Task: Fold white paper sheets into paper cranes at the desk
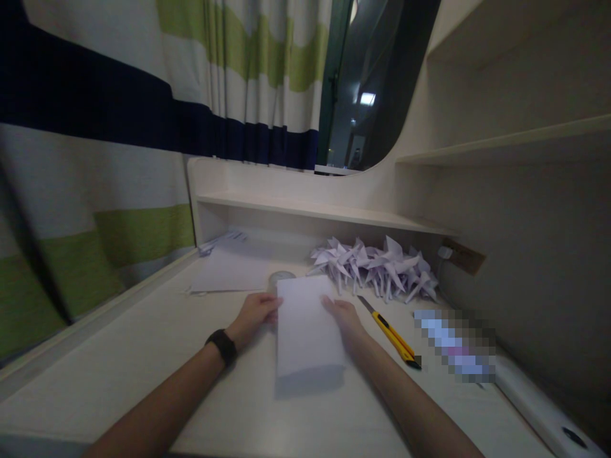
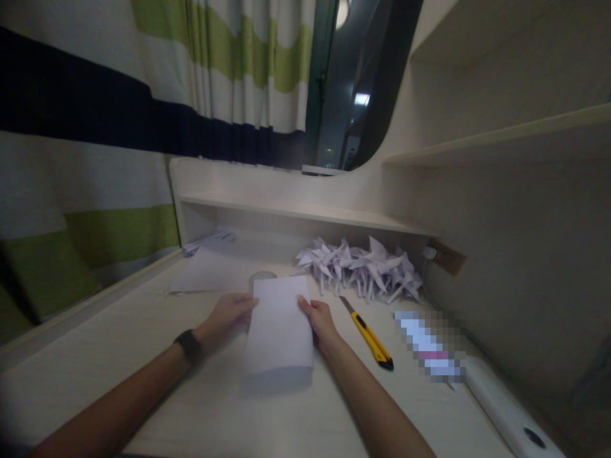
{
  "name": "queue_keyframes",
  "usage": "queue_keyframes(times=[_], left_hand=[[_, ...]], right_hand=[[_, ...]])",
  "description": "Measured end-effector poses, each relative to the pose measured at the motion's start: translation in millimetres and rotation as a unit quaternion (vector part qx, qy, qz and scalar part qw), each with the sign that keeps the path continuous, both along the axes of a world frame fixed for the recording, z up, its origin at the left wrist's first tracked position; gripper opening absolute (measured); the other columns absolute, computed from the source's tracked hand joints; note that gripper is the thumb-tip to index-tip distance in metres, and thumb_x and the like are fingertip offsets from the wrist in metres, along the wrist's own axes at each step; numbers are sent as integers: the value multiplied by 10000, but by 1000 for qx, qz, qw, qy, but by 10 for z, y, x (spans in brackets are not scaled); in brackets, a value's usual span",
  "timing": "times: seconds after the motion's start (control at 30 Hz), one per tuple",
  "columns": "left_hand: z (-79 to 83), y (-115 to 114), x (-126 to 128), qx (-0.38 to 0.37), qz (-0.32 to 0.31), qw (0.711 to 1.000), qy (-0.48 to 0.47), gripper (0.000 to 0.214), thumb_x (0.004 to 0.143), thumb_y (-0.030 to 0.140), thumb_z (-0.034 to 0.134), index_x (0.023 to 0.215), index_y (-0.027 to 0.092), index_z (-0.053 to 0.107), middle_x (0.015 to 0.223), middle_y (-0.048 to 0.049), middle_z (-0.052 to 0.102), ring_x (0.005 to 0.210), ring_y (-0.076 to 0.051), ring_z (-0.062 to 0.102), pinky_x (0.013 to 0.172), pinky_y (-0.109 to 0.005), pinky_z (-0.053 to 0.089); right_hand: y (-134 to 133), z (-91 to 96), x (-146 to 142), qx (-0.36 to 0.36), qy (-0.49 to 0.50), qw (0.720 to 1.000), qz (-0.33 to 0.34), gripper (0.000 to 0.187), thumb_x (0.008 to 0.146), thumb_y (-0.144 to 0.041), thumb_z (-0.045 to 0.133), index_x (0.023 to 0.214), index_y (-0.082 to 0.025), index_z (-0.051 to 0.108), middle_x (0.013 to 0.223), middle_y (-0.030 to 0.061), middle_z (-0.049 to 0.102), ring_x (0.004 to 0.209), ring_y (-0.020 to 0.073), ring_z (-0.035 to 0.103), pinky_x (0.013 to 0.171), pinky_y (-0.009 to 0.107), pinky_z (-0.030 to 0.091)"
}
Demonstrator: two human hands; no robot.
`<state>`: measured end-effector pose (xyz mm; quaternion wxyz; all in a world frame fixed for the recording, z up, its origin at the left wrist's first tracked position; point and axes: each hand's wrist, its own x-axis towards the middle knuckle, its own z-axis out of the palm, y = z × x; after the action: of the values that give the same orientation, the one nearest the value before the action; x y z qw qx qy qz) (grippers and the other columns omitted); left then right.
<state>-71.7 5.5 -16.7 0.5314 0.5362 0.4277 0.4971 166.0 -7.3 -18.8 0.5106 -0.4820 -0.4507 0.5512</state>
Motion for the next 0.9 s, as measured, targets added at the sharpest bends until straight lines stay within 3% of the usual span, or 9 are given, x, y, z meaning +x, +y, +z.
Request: queue_keyframes(times=[0.1, 0.27, 0.5, 0.7, 0.9], left_hand=[[7, 12, -10, 4, 31, 999, -13, 334, 671, 426, 746, 726, 103, 681, 654, -55, 652, 550, -132, 575, 540, -250, 467], [17, 14, -11, 4, 36, 999, -14, 355, 673, 438, 742, 759, 98, 683, 713, -78, 673, 604, -153, 605, 582, -274, 488], [41, -19, 7, 5, 17, 1000, -19, 345, 662, 449, 751, 639, 125, 633, 556, -3, 571, 486, -101, 500, 495, -233, 422], [77, -47, 22, 2, 42, 999, -21, 351, 653, 443, 757, 589, 129, 612, 493, -9, 543, 454, -104, 475, 443, -226, 363], [88, -60, 27, -10, 15, 1000, -18, 341, 661, 433, 748, 582, 133, 607, 489, -7, 539, 444, -100, 462, 438, -227, 354]], right_hand=[[-7, -13, -26, -13, 15, 1000, 24, 449, 656, -547, 739, 653, -105, 662, 610, 86, 686, 497, 166, 594, 490, 259, 430], [-29, -6, -48, 0, 6, 1000, -11, 454, 619, -545, 766, 609, -105, 656, 562, 73, 671, 468, 157, 580, 473, 253, 427], [-58, 46, -30, 1, 35, 999, 1, 422, 650, -516, 760, 645, -102, 677, 604, 94, 694, 494, 174, 608, 494, 261, 450], [-68, 62, -68, -7, 66, 998, 16, 392, 700, -497, 721, 680, -107, 692, 676, 118, 717, 570, 212, 652, 604, 310, 504], [-63, 65, -54, -16, 79, 997, 18, 383, 706, -496, 712, 709, -114, 682, 686, 108, 716, 576, 215, 651, 600, 320, 500]])
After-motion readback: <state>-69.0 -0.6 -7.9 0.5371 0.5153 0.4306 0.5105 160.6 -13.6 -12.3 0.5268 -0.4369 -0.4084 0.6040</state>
